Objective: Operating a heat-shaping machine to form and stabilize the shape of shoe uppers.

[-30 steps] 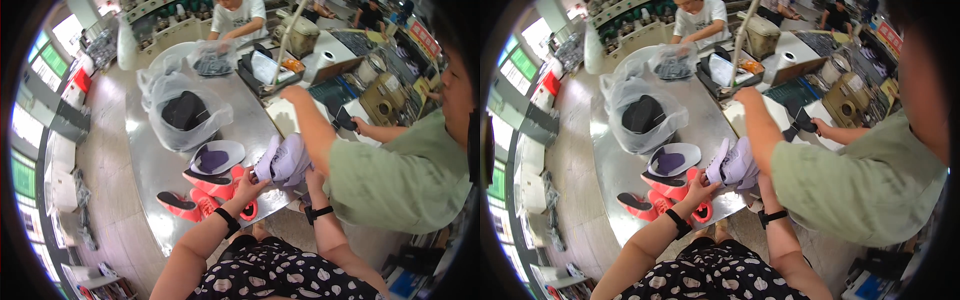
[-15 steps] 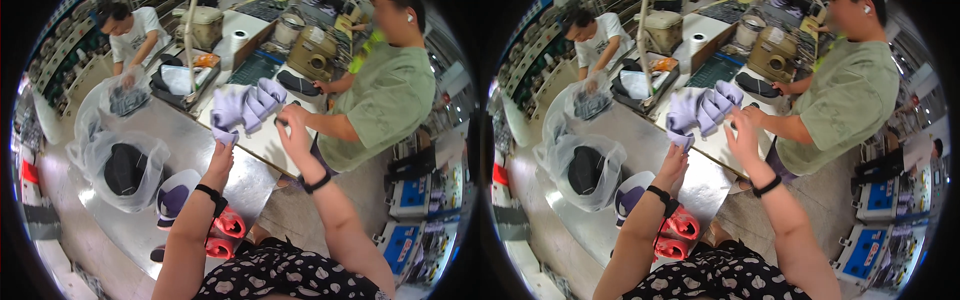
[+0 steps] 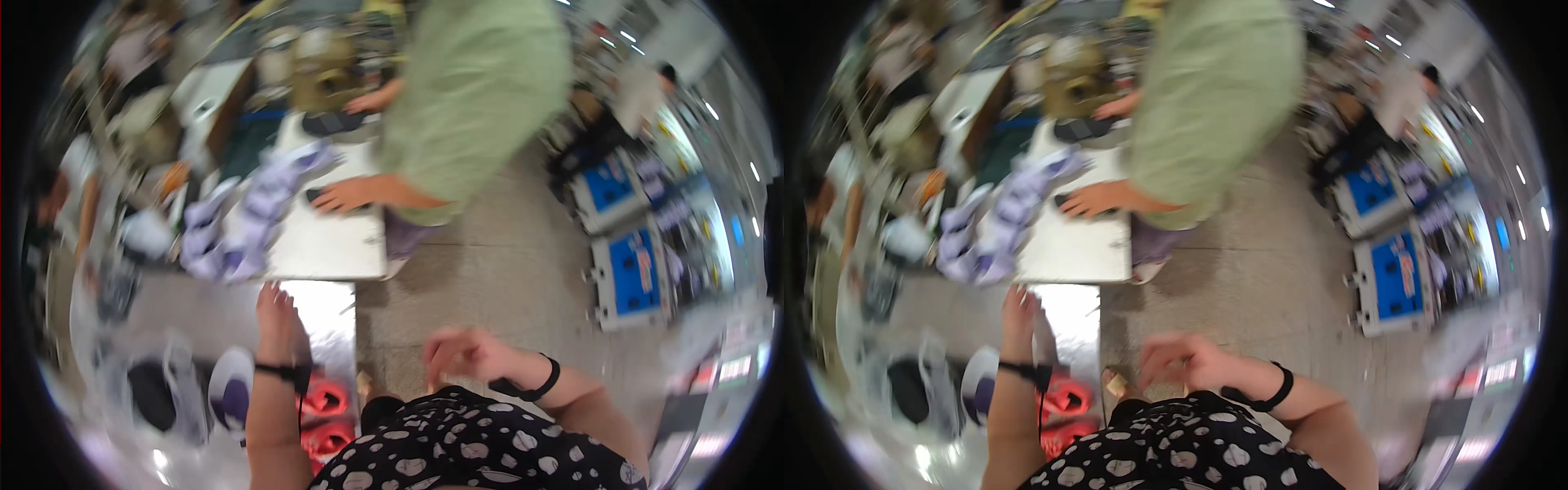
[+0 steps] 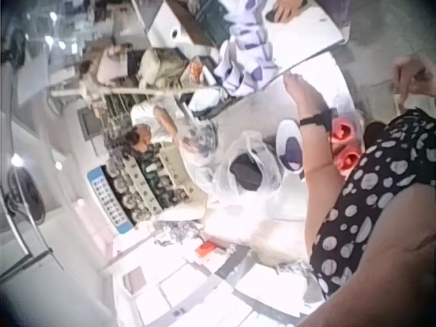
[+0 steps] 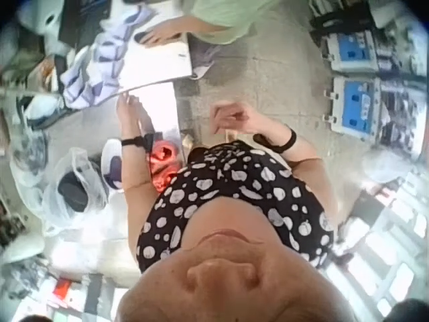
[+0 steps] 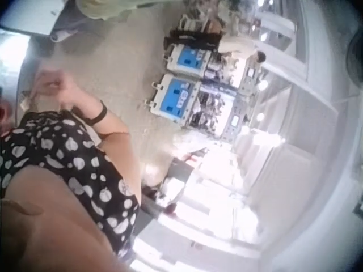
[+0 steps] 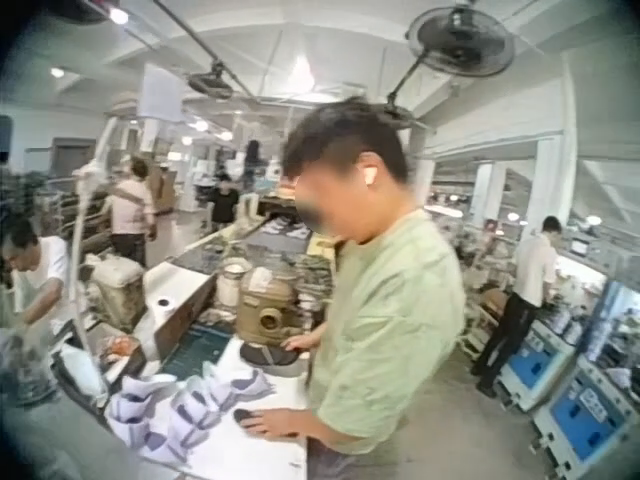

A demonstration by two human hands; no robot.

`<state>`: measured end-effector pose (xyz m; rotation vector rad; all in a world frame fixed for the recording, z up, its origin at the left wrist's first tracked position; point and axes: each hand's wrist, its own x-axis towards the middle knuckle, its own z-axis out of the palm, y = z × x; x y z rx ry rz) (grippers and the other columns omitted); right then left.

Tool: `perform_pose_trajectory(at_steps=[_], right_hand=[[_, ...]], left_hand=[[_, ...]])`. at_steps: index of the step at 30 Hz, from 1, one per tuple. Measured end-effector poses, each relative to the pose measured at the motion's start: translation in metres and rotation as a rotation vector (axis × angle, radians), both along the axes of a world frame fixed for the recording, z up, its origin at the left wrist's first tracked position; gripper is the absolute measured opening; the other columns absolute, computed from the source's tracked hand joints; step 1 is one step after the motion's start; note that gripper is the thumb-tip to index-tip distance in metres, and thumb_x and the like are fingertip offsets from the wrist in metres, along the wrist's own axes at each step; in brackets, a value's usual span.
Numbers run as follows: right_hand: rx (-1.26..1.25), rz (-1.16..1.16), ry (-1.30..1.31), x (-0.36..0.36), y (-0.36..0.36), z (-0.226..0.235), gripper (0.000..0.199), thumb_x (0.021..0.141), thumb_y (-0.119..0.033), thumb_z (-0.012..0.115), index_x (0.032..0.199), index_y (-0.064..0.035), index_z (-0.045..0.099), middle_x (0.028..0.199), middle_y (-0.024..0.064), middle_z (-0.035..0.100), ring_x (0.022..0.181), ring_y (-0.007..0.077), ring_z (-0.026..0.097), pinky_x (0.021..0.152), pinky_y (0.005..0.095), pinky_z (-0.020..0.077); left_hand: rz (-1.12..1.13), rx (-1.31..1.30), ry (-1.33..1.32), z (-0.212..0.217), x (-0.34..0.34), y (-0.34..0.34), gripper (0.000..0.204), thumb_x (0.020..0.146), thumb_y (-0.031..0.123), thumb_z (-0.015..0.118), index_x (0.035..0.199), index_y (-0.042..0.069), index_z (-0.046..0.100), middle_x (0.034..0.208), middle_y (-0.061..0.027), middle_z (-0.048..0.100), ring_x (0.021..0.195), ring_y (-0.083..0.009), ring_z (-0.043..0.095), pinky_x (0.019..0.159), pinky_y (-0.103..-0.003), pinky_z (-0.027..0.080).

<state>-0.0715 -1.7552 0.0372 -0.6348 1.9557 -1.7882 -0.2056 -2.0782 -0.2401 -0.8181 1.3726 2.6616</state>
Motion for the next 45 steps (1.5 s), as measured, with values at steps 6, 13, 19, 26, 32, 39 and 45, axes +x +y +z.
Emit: perform_pose_trajectory(at_steps=[6, 13, 19, 26, 32, 39, 45], right_hand=[[-0.579, 0.483, 0.353, 0.055, 0.075, 0.096, 0.028, 0.093, -0.025, 0.059, 0.109, -0.0046, 0.066, 0.115, 0.015, 0.057, 0.101, 0.0263, 0.056, 0.089, 0.0386, 0.0406], [-0.441, 0.216, 0.701, 0.158, 0.282, 0.098, 0.023, 0.095, -0.025, 0.059, 0.102, -0.0052, 0.068, 0.106, 0.0108, 0.064, 0.091, 0.0237, 0.058, 0.079, 0.0354, 0.0431], [-0.092, -0.436, 0.168, 0.191, 0.391, 0.082, 0.019, 0.095, -0.021, 0.056, 0.096, -0.0048, 0.066, 0.088, 0.007, 0.065, 0.078, 0.0183, 0.058, 0.068, 0.0312, 0.0461], [0.176, -0.718, 0.512, 0.079, 0.524, 0.067, 0.025, 0.09, -0.026, 0.056, 0.09, -0.003, 0.066, 0.084, 0.0095, 0.066, 0.074, 0.0223, 0.06, 0.064, 0.0343, 0.0477], [0.449, -0.913, 0.572, 0.047, 0.647, 0.026, 0.03, 0.087, -0.03, 0.056, 0.085, -0.0014, 0.065, 0.08, 0.0116, 0.066, 0.071, 0.0258, 0.062, 0.06, 0.037, 0.049], [1.002, -1.203, 0.783, 0.137, 0.721, -0.014, 0.03, 0.084, -0.032, 0.055, 0.081, -0.0036, 0.064, 0.076, 0.0151, 0.065, 0.074, 0.0328, 0.064, 0.058, 0.0434, 0.0496], [1.151, -0.794, -1.184, 0.248, 0.709, -0.172, 0.028, 0.08, -0.032, 0.068, 0.103, -0.0162, 0.072, 0.107, 0.0066, 0.068, 0.1, 0.0208, 0.064, 0.073, 0.0429, 0.0509]], left_hand=[[-0.821, 0.014, -0.119, 0.071, 0.093, 0.186, 0.024, 0.095, 0.029, 0.048, 0.097, 0.008, 0.058, 0.084, -0.0063, 0.064, 0.071, -0.0158, 0.062, 0.059, -0.027, 0.048], [-1.612, -0.332, -0.026, 0.124, 0.126, 0.443, 0.026, 0.096, 0.026, 0.055, 0.11, 0.004, 0.057, 0.097, -0.0095, 0.065, 0.085, -0.0194, 0.064, 0.072, -0.031, 0.052], [-2.17, -0.629, 0.262, 0.174, 0.133, 0.661, 0.026, 0.096, 0.026, 0.055, 0.111, 0.004, 0.057, 0.098, -0.0095, 0.065, 0.086, -0.0194, 0.064, 0.072, -0.031, 0.052], [-2.254, -0.693, 0.504, 0.202, 0.122, 0.798, 0.027, 0.096, 0.026, 0.054, 0.111, 0.004, 0.056, 0.099, -0.0094, 0.065, 0.087, -0.0194, 0.064, 0.073, -0.031, 0.052], [-2.337, -0.554, 0.554, 0.182, 0.117, 0.881, 0.027, 0.096, 0.025, 0.054, 0.112, 0.004, 0.056, 0.099, -0.0093, 0.065, 0.088, -0.0194, 0.064, 0.074, -0.031, 0.052], [-2.049, -0.282, 0.695, 0.221, 0.011, 0.965, 0.027, 0.096, 0.025, 0.054, 0.113, 0.004, 0.056, 0.1, -0.0092, 0.065, 0.089, -0.0194, 0.064, 0.075, -0.031, 0.052], [-2.183, -0.684, 0.49, 0.194, -0.074, 1.04, 0.023, 0.096, 0.021, 0.055, 0.112, 0.005, 0.06, 0.098, -0.0058, 0.065, 0.086, -0.0156, 0.063, 0.075, -0.027, 0.048]])
